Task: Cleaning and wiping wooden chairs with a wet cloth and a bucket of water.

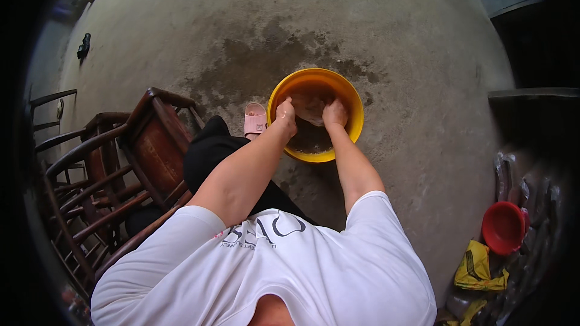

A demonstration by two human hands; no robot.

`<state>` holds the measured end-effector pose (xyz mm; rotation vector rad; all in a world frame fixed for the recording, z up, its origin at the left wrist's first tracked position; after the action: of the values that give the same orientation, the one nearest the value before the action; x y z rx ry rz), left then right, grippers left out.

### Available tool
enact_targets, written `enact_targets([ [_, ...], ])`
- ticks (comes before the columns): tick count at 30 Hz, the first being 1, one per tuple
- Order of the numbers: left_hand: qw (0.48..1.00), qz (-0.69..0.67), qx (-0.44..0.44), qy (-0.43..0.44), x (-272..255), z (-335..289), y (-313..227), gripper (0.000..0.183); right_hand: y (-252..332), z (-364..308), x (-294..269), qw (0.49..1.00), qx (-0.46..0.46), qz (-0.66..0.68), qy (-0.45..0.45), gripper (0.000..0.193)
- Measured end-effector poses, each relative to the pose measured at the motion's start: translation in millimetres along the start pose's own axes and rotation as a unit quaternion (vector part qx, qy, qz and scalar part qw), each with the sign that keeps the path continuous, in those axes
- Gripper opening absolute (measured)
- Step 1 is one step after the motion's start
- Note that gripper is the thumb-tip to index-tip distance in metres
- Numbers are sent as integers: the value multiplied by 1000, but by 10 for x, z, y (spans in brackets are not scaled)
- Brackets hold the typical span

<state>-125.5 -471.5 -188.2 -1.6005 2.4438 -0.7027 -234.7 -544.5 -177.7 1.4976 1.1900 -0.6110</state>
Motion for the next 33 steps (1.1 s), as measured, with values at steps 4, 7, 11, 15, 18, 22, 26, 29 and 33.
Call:
enact_targets([
  [4, 990, 93, -102, -36, 262, -691, -103, 50, -367, 61, 274, 967, -131, -76, 206, 48],
  [7, 989, 64, -109, -74, 85, -472, -69, 50, -128, -21, 169, 986, -58, -69, 138, 46],
  [11, 983, 110, -149, -13, 80, -525, -105, 57, -7, -74, -127, 950, 26, 273, 148, 39],
  [15, 973, 104, -201, 51, 139, -634, -137, 56, 72, -354, -369, 850, -73, 480, 205, 24],
  [18, 962, -7, -221, 161, 124, -514, -80, 49, 494, -853, -738, 824, -158, 527, 134, 26],
  [22, 943, -78, -147, 289, 90, -278, 9, 41, 643, -1008, -751, 882, -291, 367, 56, 25],
  [26, 965, -70, -70, 242, 309, -652, -65, 30, 558, -665, -642, 934, -286, 194, -90, 20],
  [29, 966, 3, -92, 241, 298, -707, -104, 28, 287, -271, -470, 973, -189, 97, -92, 27],
  [33, 961, 162, -26, 225, 349, -801, -89, 30, -133, -41, -305, 998, -51, -25, -16, 34],
])
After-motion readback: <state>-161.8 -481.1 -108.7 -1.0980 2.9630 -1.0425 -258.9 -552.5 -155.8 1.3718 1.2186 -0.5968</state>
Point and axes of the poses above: each hand's wrist, its own z-axis towards the middle knuckle, its own x-axis out of the palm, y = z × x, the point moved 1 cm from there along z, towards the middle knuckle, and after that the axes turned 4 degrees about -x, right-handed, at the moved point
